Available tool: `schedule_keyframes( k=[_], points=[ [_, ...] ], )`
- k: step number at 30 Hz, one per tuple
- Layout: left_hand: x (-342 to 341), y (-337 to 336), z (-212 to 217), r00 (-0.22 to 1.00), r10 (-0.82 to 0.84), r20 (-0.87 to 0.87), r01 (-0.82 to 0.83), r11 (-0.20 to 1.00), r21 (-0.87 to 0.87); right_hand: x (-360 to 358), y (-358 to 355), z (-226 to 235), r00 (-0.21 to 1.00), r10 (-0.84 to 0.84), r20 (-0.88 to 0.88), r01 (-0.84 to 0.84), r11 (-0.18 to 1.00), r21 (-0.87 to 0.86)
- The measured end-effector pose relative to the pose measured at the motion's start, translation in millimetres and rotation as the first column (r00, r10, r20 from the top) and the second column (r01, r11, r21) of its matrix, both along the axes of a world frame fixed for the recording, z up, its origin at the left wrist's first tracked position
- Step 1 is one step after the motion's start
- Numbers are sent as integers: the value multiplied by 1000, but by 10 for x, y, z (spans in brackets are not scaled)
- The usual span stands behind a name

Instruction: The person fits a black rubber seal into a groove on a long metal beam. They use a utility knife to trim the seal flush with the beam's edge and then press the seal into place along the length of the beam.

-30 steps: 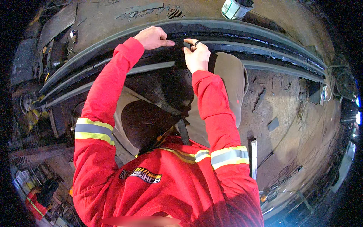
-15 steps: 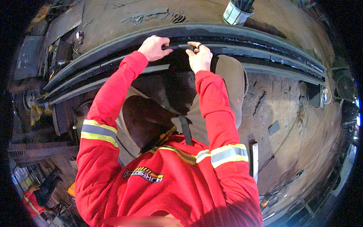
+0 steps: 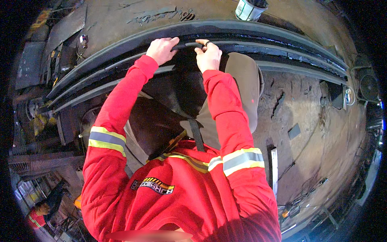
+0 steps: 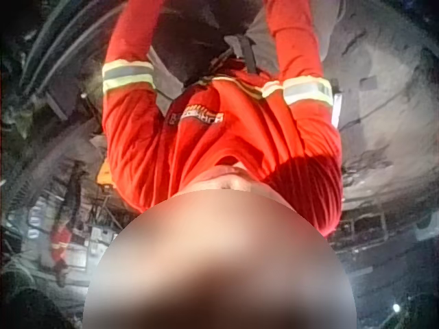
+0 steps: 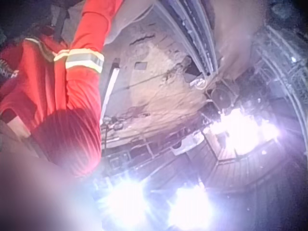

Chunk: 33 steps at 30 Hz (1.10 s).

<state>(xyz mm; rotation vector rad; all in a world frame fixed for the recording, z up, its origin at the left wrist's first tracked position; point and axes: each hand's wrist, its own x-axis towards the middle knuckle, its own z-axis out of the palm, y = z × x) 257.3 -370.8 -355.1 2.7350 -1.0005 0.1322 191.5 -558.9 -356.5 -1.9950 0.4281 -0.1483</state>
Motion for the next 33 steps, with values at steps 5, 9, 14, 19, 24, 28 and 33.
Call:
schedule_keyframes(
  k=[5,9,14,19,24,28,33],
  points=[
    [-68,-131,47,998,55,35,-57,995,82,30,-27,-129,994,-9,108,15,998,-53],
    [-27,-184,-52,1000,17,15,-17,1000,26,37,5,-132,996,9,89,-7,1000,-19],
    [6,-256,-79,996,4,91,-14,993,118,42,25,-169,991,-7,136,12,999,-38],
    [-8,-348,-37,998,33,47,-38,993,115,21,30,-179,987,-27,159,37,997,-63],
    [36,-349,-138,990,-6,140,-6,996,90,-28,168,-164,954,-244,173,223,966,131],
    [61,-439,-92,994,-3,113,-15,988,154,26,117,-236,945,-273,178,262,961,84],
    [49,-464,-74,997,-15,70,5,990,144,21,91,-289,951,-246,185,240,969,54]
  ],
)
